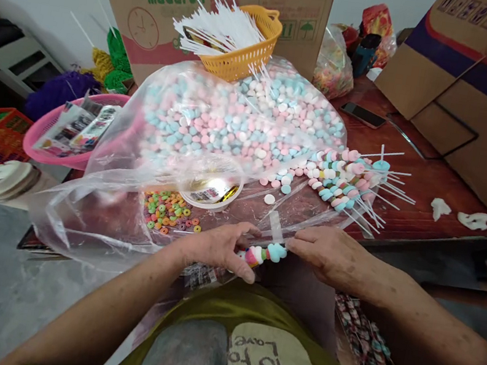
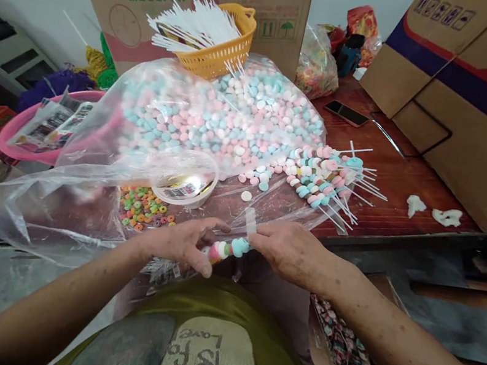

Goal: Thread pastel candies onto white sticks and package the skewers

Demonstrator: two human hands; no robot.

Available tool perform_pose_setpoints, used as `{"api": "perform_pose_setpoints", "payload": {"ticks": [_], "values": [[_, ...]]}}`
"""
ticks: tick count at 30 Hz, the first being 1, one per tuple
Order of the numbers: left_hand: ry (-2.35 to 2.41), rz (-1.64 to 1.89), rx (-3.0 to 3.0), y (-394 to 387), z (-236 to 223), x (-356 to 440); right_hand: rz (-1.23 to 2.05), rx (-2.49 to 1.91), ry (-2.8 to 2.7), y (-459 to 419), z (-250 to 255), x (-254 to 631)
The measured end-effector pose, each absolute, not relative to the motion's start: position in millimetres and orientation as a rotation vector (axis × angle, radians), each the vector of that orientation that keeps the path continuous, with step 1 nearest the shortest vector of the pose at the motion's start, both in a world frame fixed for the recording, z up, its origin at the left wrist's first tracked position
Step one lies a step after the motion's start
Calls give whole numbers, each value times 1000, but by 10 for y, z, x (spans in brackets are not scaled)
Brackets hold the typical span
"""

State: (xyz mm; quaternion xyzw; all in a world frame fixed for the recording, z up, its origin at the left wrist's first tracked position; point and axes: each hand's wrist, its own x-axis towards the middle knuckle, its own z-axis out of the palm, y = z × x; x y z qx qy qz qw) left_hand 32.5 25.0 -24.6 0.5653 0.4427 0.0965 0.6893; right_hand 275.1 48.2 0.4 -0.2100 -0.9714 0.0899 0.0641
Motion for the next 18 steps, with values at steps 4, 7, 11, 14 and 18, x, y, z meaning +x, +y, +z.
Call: {"api": "perform_pose_setpoints", "payload": {"ticks": [4, 7, 11, 14, 18], "values": [[811, -118, 1090, 217, -297, 173, 161, -518, -2886, 433, 21, 2787], [837, -55, 1002, 108, -341, 238, 116, -494, -2879, 403, 32, 2781], [975, 78, 1055, 60, -243, 333, 71, -545, -2948, 370, 80, 2799], [1274, 51, 1511, 89, -98, 348, 59, -558, -2996, 329, 133, 2816], [1632, -13, 2173, 78, -10, 352, 121, -676, -3001, 276, 190, 2808]]}}
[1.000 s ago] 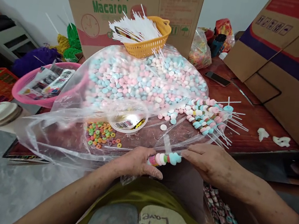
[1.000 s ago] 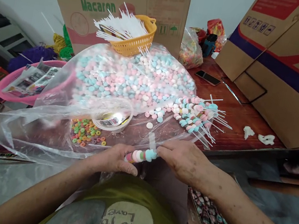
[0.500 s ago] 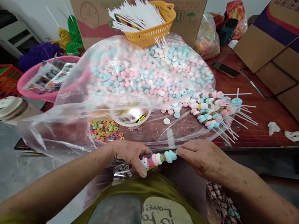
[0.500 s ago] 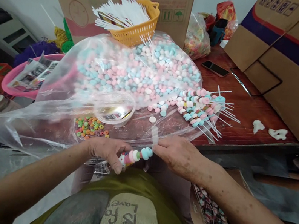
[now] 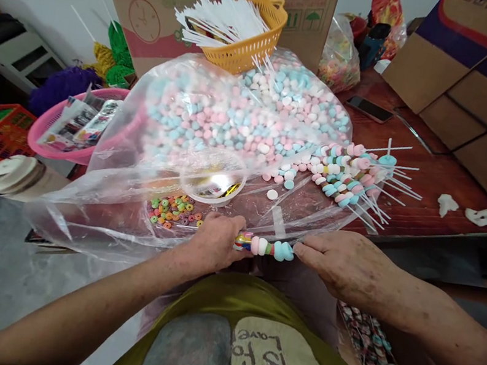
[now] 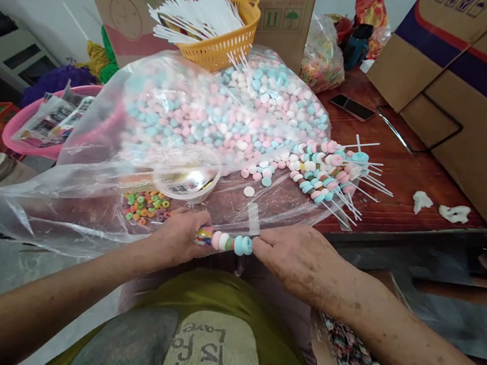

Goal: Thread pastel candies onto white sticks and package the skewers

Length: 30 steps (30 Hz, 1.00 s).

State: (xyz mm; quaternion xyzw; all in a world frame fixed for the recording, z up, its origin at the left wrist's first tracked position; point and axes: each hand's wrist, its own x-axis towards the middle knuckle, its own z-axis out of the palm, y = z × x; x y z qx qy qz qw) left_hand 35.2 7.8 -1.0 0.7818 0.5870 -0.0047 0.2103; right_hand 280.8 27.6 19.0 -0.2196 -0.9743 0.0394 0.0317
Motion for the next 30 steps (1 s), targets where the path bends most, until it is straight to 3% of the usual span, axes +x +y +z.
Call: {"api": "perform_pose_setpoints", "payload": {"ticks": [5, 14, 23, 30], "values": [[1631, 82, 2539, 47, -53, 366, 259, -801, -2929, 263, 231, 2744], [1271, 14, 1668, 157, 70, 302, -244, -372, -2870, 296, 271, 2731], [1043, -135, 1705, 252, 102, 368, -103, -336, -2896, 328, 161, 2578], [921, -179, 1527, 303, 70, 82, -183, -260, -2829, 332, 190, 2671]]}}
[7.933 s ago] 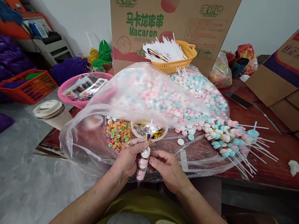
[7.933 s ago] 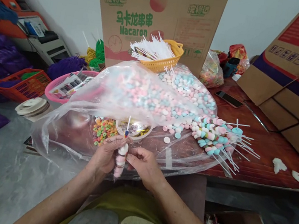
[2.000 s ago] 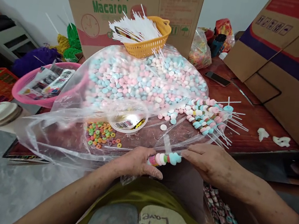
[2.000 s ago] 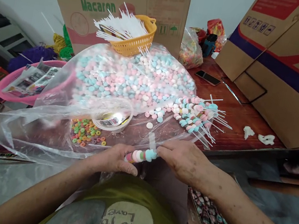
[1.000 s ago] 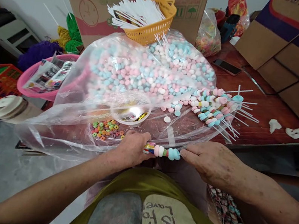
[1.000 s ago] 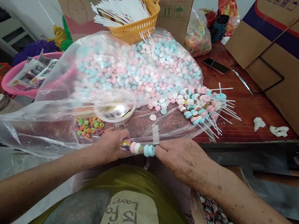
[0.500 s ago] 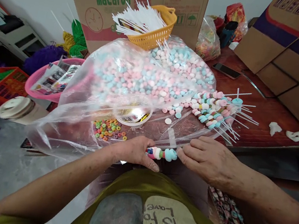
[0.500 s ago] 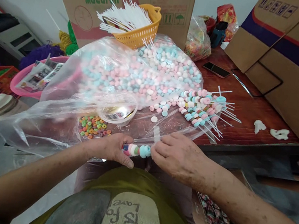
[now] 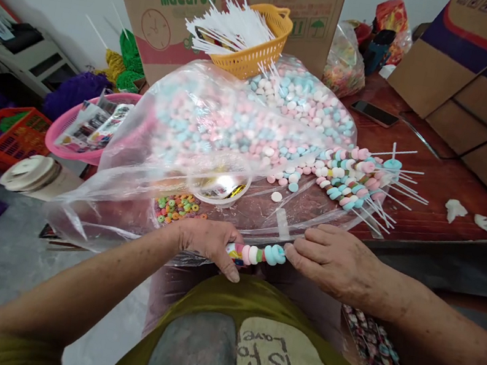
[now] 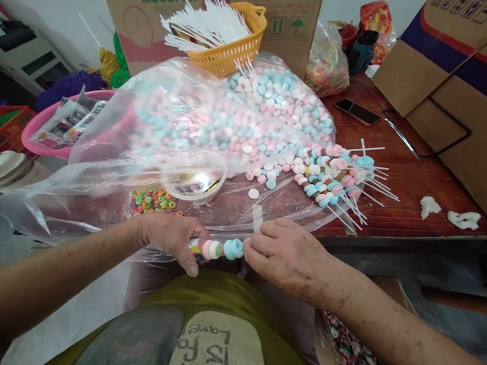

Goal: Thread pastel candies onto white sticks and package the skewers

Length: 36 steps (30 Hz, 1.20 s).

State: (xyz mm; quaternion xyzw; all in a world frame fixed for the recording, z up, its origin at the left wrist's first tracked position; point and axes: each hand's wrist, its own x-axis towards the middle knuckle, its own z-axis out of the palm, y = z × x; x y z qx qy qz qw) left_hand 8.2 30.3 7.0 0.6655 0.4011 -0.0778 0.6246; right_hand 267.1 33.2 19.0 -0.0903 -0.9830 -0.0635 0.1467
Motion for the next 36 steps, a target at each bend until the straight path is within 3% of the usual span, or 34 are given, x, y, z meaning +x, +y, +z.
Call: {"api": "perform_pose_setpoints", "payload": {"ticks": [8, 13, 26, 30, 36], "values": [[1558, -125, 2186, 143, 65, 272, -27, -665, -2895, 285, 164, 2696], [1684, -146, 2279, 105, 91, 379, 15, -731, -2896, 278, 185, 2659], [904, -85, 1718, 274, 159, 279, -616, -124, -2790, 403, 510, 2579], [890, -79, 1448, 281, 142, 323, -515, -82, -2839, 367, 414, 2527], [873, 31, 1724, 347, 45, 479, -47, -299, -2803, 320, -38, 2448]]}}
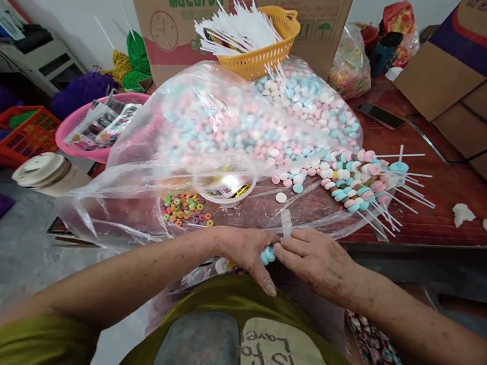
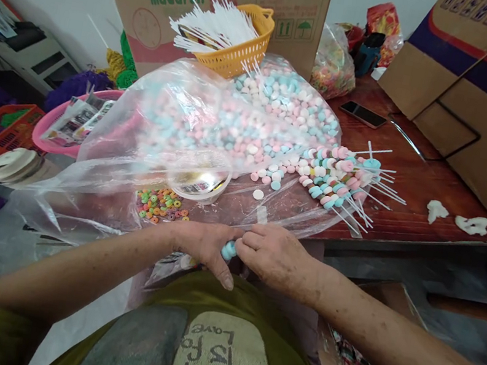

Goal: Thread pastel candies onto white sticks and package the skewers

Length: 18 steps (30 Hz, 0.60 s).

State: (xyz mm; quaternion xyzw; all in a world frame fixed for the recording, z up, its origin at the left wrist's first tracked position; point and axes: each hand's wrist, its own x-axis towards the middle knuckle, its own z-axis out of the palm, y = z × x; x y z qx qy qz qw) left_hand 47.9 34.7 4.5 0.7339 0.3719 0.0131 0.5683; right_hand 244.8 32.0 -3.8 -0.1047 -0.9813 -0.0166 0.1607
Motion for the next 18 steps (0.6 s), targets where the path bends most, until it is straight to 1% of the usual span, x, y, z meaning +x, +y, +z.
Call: {"api": "perform_pose_setpoints", "payload": {"ticks": [2, 5, 7, 10, 12, 15, 18], "values": [[856, 120, 1652, 373, 118, 413, 76, -398, -2766, 322, -134, 2466], [906, 220, 1471, 361, 275, 152, 130, -511, -2676, 343, -172, 2555], [979, 150, 1481, 306, 315, -32, 125, -539, -2623, 361, -154, 2625], [1015, -55, 1450, 184, 230, -156, 85, -562, -2595, 381, -104, 2688], [1063, -69, 1402, 112, 147, -132, 36, -553, -2623, 388, -62, 2693], [1264, -35, 1609, 57, 103, -33, 10, -487, -2726, 384, 20, 2667], [1454, -103, 1936, 52, 138, 57, 78, -530, -2812, 363, 102, 2633]]}}
